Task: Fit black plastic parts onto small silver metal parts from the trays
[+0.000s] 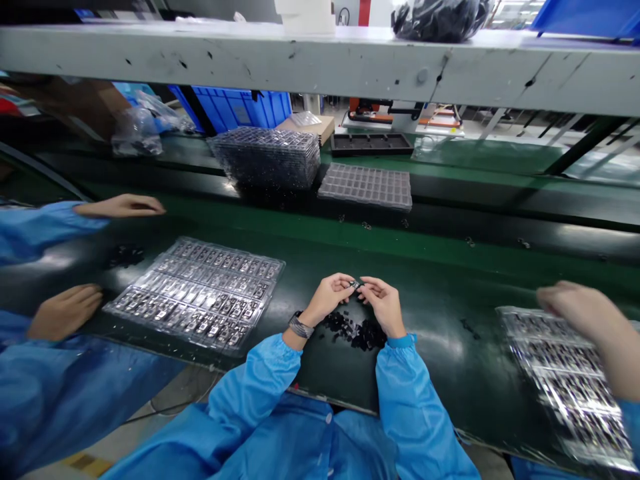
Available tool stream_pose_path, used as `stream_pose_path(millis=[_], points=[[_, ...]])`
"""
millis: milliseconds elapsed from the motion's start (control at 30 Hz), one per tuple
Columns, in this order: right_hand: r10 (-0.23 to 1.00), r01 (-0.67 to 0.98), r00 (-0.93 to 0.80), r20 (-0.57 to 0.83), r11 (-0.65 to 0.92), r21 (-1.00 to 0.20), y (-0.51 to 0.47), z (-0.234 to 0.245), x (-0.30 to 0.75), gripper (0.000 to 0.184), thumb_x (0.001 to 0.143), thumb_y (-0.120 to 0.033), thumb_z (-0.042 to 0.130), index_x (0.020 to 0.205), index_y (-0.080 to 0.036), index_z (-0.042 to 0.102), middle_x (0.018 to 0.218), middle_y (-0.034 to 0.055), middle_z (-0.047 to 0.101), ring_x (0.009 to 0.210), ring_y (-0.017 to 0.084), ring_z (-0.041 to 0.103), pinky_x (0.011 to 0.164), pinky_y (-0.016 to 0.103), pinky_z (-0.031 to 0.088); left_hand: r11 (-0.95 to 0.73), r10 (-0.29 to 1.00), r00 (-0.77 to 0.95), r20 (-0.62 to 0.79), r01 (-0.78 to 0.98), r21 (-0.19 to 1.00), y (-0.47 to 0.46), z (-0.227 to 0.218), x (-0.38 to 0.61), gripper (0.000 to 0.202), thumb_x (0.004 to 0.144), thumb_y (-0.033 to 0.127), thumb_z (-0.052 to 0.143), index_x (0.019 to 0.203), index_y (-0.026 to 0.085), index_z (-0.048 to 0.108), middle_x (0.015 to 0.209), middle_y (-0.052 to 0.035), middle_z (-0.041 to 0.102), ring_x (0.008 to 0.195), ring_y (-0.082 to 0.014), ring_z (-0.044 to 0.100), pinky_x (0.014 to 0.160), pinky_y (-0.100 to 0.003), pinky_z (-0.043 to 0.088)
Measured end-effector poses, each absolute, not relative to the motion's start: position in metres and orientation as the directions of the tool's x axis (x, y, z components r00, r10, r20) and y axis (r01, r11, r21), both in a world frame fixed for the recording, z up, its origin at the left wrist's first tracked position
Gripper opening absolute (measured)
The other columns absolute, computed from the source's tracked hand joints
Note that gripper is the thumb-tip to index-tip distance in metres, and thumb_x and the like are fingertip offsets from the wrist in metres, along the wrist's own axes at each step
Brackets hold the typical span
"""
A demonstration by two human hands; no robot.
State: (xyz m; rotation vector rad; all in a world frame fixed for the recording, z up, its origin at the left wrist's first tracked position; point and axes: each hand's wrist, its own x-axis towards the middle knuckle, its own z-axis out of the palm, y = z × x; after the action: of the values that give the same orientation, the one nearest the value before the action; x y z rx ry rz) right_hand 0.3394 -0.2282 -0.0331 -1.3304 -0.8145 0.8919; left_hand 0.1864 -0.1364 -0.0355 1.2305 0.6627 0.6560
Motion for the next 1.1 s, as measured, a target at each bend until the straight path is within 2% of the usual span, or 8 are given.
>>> stream_pose_path(millis=[133,267,467,700,900,1100], points=[[0.891,-0.064,0.454,-0.007,0.026,-0.998,-0.228,-0.035,0.341,0.038,0.075,-0.048,0.087,0.096,-0.018,0.075,0.086,0.0105,0.079,0.075,0.023,0.075,0.065,0.033,0.058,0.204,0.761,0.641,-0.100,-0.090,0.975,-0.135,-0.038,0.186,0.035,0.076,0.031,0.081,0.102,0.011,0.068,0.077,-0.0006,0.065,0.058,-0.0093,0.059,0.057,-0.023,0.046],[0.882,-0.037,0.470,0.010,0.031,-0.999,-0.226,-0.038,0.341,0.040,0.074,-0.051,0.086,0.090,-0.017,0.073,0.086,0.0110,0.078,0.077,0.024,0.075,0.064,0.033,0.059,0.213,0.762,0.640,-0.098,-0.104,0.972,-0.136,-0.036,0.186,0.034,0.076,0.029,0.081,0.101,0.011,0.067,0.076,0.0000,0.064,0.058,-0.0091,0.059,0.057,-0.023,0.046],[0.851,0.110,0.523,0.050,-0.009,-0.994,-0.228,-0.040,0.343,0.038,0.072,-0.052,0.086,0.086,-0.017,0.077,0.079,0.0090,0.076,0.065,0.019,0.066,0.057,0.030,0.056,0.204,0.764,0.639,-0.091,-0.105,0.973,-0.136,-0.036,0.186,0.033,0.075,0.029,0.080,0.101,0.011,0.068,0.075,0.0005,0.063,0.058,-0.0090,0.059,0.058,-0.023,0.046],[0.837,0.032,0.547,0.026,0.009,-0.999,-0.228,-0.037,0.341,0.036,0.070,-0.047,0.090,0.086,-0.017,0.077,0.076,0.0083,0.076,0.068,0.021,0.071,0.063,0.033,0.058,0.182,0.775,0.626,-0.084,-0.094,0.979,-0.134,-0.039,0.186,0.037,0.075,0.033,0.081,0.102,0.011,0.068,0.077,-0.0009,0.064,0.059,-0.0097,0.059,0.057,-0.023,0.046],[0.835,0.004,0.550,0.015,0.015,-1.000,-0.227,-0.035,0.340,0.039,0.066,-0.048,0.092,0.082,-0.017,0.075,0.074,0.0079,0.076,0.067,0.022,0.072,0.060,0.033,0.058,0.183,0.772,0.630,-0.079,-0.102,0.978,-0.133,-0.039,0.186,0.036,0.076,0.031,0.081,0.103,0.011,0.068,0.076,-0.0013,0.065,0.058,-0.0092,0.059,0.056,-0.022,0.046],[0.866,-0.042,0.500,0.007,0.032,-0.999,-0.229,-0.024,0.337,0.036,0.070,-0.050,0.089,0.081,-0.020,0.072,0.075,0.0065,0.077,0.068,0.021,0.071,0.063,0.033,0.058,0.198,0.748,0.661,-0.066,-0.128,0.972,-0.134,-0.032,0.183,0.038,0.075,0.032,0.083,0.104,0.012,0.068,0.078,-0.0023,0.068,0.061,-0.0100,0.062,0.059,-0.022,0.050]])
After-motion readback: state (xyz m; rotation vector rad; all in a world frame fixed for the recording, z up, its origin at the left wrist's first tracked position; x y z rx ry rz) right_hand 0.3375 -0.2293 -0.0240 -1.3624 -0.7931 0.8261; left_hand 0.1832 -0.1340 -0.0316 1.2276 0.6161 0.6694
